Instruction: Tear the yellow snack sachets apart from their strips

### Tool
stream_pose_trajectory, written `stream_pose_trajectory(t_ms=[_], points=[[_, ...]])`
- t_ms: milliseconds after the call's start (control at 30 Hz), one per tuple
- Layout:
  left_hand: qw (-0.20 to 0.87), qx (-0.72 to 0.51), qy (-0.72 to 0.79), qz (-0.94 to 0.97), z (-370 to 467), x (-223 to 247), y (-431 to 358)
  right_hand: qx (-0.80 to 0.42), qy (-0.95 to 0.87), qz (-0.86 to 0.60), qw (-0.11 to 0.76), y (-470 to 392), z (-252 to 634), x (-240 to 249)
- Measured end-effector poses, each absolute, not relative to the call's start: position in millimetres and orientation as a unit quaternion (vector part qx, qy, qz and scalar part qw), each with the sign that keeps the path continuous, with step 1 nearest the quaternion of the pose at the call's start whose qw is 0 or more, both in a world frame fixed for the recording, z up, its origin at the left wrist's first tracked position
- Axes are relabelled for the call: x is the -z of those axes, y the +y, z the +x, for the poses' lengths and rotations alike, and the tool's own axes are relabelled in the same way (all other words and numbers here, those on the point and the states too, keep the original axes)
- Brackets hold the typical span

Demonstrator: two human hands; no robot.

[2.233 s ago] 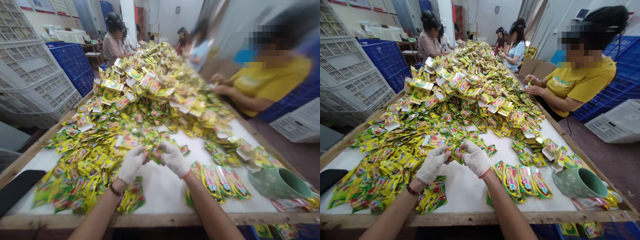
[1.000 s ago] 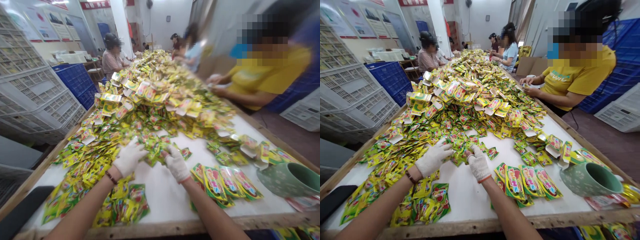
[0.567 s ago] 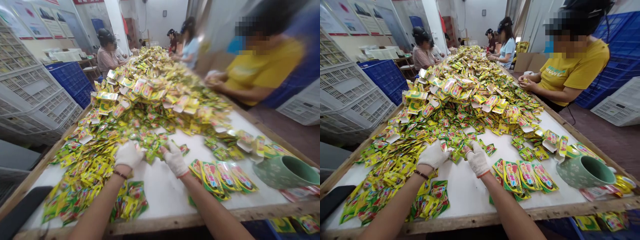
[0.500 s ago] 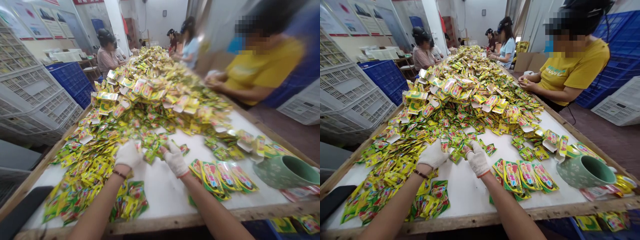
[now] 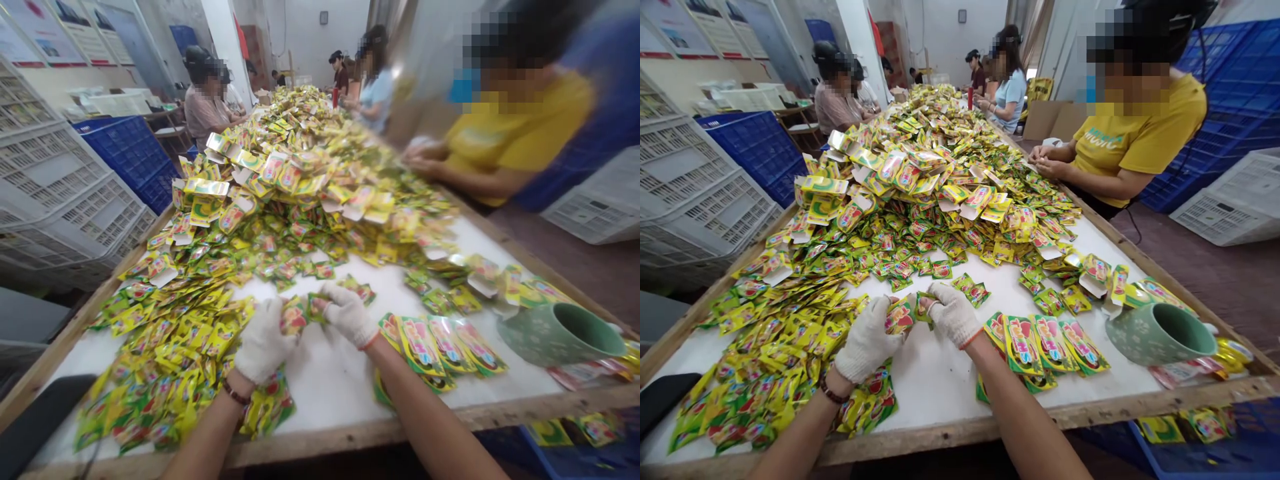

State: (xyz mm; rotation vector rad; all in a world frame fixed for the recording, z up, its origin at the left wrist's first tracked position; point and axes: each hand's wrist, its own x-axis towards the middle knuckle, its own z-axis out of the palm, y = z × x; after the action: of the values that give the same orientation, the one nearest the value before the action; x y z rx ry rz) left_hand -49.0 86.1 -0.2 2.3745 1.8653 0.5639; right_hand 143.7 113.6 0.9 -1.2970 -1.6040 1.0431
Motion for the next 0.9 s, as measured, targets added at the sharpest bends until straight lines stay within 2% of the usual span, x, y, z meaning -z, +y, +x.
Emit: stream_pose_trajectory(t_ms=[167,467,700,900], points=[[0.015,-0.148,0.544,0.826,-54,1,86,-0.464,-0.658,-0.476,0.354,112,141,2],[0.02,-0.17,0.513,0.841,-61,4,88,-0.46,-0.651,-0.501,0.337,110,149,0],[0.001,-0.146,0.52,0.841,-60,9,87,-0.416,-0.635,-0.546,0.355,102,131,-5],[-0.017,-0.18,0.539,0.823,-58,5,88,-0.454,-0.566,-0.553,0.411,108,139,-3]])
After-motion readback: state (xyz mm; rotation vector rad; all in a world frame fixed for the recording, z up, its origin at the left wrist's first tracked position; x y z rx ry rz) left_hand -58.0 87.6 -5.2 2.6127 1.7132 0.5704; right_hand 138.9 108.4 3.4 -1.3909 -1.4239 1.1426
